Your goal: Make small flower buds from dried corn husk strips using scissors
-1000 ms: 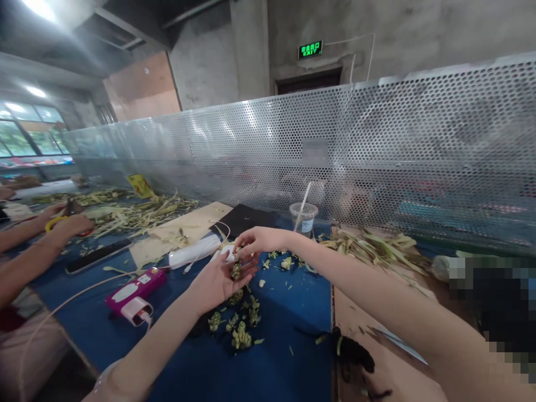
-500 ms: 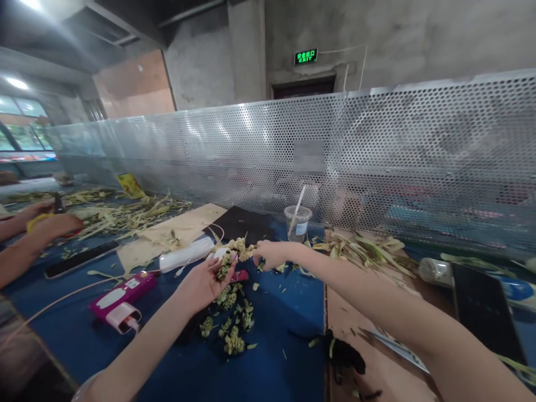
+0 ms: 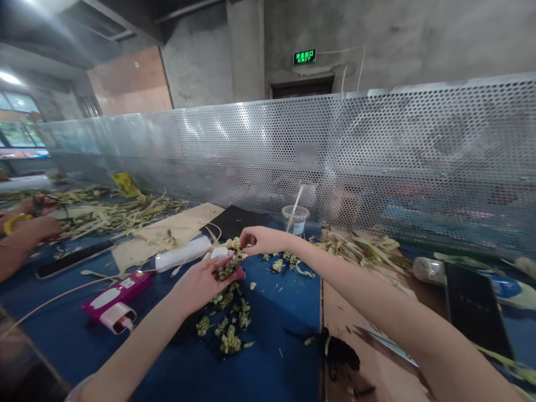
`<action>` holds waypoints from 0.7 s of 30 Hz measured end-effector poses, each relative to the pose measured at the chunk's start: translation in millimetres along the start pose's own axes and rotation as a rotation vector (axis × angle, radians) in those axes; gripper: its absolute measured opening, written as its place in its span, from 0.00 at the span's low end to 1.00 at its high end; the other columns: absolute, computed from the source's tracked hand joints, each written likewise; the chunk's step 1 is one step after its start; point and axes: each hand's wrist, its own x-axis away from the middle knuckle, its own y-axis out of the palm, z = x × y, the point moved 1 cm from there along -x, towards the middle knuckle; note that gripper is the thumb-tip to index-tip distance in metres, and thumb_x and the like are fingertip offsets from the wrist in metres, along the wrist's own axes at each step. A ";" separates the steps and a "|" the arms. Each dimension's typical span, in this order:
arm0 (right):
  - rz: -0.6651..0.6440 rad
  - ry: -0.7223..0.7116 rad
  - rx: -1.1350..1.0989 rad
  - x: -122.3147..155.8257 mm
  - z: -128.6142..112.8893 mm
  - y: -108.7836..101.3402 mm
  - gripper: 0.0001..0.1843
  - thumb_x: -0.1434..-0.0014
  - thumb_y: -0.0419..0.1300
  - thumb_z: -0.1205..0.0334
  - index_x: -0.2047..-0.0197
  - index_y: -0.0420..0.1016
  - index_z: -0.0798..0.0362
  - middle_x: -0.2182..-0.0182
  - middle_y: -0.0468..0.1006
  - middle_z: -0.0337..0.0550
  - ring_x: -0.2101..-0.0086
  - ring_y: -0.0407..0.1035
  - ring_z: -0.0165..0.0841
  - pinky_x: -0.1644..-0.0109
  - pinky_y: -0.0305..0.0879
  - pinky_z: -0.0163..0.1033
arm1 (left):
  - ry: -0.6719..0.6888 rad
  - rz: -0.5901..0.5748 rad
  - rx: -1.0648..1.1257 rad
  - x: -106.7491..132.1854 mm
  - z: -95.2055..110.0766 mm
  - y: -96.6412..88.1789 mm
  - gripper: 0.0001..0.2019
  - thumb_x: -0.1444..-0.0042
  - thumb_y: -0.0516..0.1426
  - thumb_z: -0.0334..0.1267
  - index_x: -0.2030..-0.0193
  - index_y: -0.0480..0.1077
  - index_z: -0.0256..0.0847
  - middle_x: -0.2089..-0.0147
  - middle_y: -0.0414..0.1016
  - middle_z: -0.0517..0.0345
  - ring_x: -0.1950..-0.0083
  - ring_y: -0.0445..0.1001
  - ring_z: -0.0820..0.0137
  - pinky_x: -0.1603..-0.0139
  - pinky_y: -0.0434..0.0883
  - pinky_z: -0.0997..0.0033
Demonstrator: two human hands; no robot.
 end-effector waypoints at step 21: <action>-0.234 0.191 0.441 -2.8 71.2 18.6 0.31 0.59 0.62 0.65 0.48 0.68 0.51 0.57 0.67 0.53 0.57 0.62 0.46 0.58 0.60 0.45 | 0.573 0.119 -0.878 2.9 2.4 -7.3 0.10 0.58 0.61 0.29 0.67 0.72 0.43 0.69 0.72 0.57 0.57 0.70 0.63 0.53 0.64 0.70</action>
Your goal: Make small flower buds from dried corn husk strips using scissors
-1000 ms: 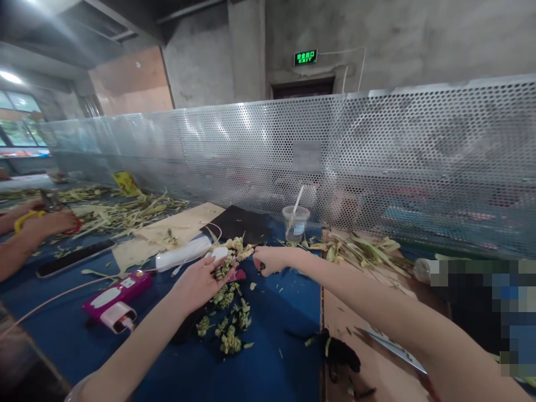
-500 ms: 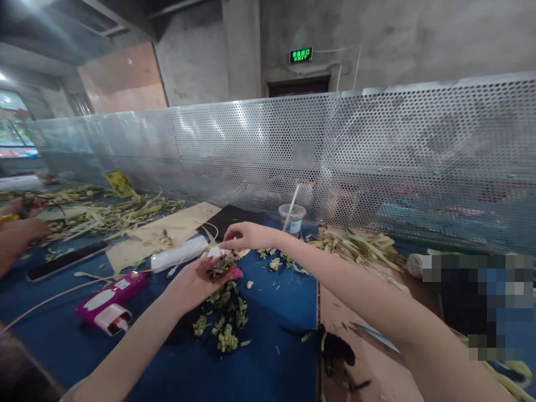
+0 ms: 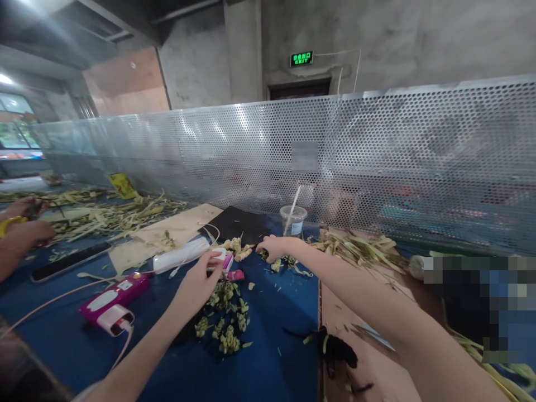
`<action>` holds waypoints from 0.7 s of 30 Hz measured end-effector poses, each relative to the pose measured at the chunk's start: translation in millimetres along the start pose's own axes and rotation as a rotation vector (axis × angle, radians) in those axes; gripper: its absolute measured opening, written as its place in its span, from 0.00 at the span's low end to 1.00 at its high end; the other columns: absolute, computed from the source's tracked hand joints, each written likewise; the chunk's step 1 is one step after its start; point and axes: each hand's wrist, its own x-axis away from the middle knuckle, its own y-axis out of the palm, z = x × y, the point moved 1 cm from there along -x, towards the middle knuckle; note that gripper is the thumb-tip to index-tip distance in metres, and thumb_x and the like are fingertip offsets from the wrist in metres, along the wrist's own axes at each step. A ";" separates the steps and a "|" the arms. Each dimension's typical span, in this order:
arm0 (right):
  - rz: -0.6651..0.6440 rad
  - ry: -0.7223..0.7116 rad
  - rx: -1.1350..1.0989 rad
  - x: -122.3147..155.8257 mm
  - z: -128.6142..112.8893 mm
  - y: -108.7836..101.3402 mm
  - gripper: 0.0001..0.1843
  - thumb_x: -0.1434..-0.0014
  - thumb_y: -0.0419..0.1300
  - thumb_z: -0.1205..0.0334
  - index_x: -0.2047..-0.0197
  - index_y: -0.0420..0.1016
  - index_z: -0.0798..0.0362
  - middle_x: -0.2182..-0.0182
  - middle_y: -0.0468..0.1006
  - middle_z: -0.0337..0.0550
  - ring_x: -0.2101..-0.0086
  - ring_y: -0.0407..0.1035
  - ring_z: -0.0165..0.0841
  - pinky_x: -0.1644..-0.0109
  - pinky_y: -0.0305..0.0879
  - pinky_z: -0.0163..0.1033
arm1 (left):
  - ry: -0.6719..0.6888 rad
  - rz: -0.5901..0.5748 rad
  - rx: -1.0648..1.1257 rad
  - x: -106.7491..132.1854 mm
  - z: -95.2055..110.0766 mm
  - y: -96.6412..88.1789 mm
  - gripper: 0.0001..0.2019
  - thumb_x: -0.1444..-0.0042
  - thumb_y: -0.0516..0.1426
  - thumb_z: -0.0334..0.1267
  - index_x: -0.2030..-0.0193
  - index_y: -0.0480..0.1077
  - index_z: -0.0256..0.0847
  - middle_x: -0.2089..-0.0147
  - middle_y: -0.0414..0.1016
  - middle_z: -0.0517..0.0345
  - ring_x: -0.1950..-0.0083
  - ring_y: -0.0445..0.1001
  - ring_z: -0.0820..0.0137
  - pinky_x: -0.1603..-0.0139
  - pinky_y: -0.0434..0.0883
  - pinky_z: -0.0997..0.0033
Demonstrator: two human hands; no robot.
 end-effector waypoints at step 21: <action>0.033 -0.143 -1.002 24.9 -42.1 -28.2 0.21 0.45 0.56 0.53 0.52 0.66 0.56 0.62 0.76 0.47 0.69 0.72 0.30 0.70 0.67 0.32 | -0.245 -0.252 0.518 5.1 8.9 10.6 0.12 0.51 0.59 0.33 0.58 0.70 0.37 0.57 0.74 0.45 0.57 0.74 0.60 0.51 0.67 0.57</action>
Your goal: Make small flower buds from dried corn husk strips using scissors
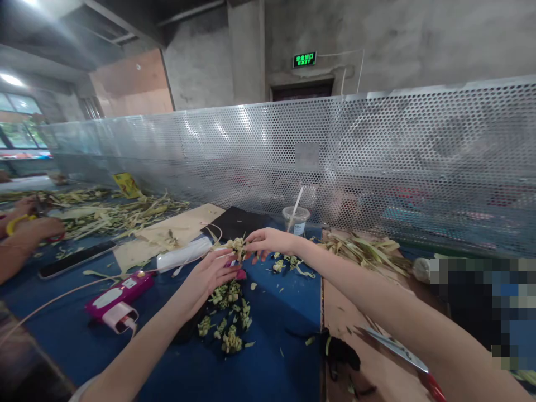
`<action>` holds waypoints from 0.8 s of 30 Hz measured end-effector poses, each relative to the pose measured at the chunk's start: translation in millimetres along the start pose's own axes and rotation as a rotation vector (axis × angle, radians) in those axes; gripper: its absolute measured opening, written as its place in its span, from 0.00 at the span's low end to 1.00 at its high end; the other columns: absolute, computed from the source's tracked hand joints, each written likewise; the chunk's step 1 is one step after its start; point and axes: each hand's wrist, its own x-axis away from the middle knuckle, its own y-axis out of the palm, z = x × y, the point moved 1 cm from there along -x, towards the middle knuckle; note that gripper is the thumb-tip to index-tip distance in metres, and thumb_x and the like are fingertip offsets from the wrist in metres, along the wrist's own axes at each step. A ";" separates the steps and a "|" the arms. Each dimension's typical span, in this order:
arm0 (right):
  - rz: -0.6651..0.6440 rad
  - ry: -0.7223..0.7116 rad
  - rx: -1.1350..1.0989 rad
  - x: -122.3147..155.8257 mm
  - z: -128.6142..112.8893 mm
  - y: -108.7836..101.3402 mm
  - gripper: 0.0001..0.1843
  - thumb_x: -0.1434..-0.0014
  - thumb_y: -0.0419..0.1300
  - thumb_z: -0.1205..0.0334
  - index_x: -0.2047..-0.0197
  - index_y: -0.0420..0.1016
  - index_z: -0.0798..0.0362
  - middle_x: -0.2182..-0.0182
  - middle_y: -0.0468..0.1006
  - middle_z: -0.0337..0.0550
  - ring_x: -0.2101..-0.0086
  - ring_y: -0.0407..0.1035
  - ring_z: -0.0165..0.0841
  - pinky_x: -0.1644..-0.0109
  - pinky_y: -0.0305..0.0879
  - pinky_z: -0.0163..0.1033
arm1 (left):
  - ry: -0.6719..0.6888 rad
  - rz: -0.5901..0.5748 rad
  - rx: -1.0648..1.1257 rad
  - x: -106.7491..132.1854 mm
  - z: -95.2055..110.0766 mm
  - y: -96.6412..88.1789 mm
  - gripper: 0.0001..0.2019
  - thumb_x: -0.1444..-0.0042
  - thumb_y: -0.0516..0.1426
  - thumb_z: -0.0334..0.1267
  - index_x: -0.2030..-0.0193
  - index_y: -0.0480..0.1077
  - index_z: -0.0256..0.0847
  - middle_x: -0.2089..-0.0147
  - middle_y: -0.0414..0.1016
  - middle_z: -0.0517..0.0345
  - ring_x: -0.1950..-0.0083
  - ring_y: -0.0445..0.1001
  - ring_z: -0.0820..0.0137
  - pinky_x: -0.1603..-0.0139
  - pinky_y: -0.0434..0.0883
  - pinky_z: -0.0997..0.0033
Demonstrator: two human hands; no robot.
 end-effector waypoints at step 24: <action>0.071 0.207 1.064 -21.6 58.7 -38.0 0.08 0.59 0.59 0.72 0.71 0.75 0.57 0.69 0.76 0.47 0.69 0.69 0.34 0.70 0.59 0.32 | -0.222 0.005 0.390 -0.9 2.5 0.0 0.10 0.45 0.49 0.32 0.59 0.67 0.31 0.60 0.75 0.41 0.55 0.74 0.59 0.53 0.72 0.60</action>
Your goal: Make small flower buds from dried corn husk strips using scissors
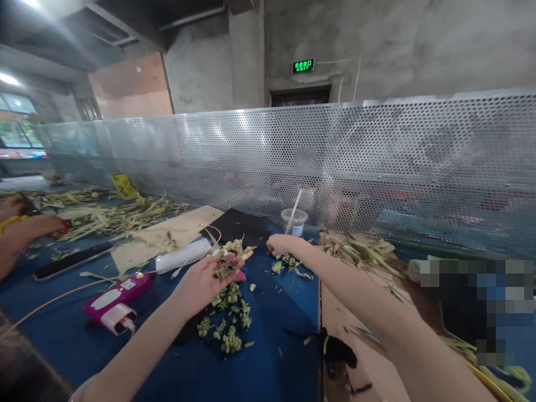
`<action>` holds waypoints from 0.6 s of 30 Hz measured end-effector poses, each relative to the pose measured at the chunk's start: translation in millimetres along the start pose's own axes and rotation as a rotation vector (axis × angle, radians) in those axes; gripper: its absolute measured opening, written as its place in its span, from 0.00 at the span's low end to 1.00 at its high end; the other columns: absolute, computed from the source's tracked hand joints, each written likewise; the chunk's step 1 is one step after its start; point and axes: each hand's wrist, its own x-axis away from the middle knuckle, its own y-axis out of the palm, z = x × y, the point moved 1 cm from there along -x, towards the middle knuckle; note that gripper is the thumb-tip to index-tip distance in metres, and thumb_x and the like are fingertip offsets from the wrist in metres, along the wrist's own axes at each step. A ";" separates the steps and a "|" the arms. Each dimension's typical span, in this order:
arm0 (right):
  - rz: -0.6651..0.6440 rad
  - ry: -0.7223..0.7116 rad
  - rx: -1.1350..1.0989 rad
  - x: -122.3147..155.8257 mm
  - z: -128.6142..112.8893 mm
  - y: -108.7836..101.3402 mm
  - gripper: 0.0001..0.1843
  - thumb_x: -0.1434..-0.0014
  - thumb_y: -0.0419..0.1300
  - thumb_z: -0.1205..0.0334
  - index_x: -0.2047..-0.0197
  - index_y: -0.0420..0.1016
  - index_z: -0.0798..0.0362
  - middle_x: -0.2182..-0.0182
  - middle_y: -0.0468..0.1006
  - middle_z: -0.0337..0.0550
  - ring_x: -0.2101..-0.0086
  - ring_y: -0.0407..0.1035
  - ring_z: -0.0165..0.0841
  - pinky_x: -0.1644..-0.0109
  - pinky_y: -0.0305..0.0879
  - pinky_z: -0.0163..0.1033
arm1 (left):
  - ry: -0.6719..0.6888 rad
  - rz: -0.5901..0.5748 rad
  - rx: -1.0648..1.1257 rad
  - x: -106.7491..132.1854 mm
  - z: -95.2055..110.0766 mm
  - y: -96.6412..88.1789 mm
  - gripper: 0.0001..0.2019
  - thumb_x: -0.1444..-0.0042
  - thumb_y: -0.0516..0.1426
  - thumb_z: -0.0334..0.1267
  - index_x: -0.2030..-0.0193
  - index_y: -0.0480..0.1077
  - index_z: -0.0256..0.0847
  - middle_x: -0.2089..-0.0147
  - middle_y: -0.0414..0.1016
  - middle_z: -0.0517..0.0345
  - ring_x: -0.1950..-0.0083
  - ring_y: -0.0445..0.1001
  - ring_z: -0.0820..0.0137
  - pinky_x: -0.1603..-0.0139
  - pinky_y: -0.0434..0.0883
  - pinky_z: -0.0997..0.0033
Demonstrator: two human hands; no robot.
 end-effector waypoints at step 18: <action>0.096 -0.122 -0.119 36.1 -52.6 -70.5 0.14 0.46 0.53 0.67 0.56 0.71 0.55 0.59 0.73 0.45 0.62 0.67 0.31 0.59 0.61 0.33 | -0.046 -0.063 -0.069 -1.4 5.9 -4.2 0.13 0.44 0.49 0.34 0.54 0.65 0.31 0.55 0.72 0.39 0.53 0.73 0.58 0.53 0.72 0.63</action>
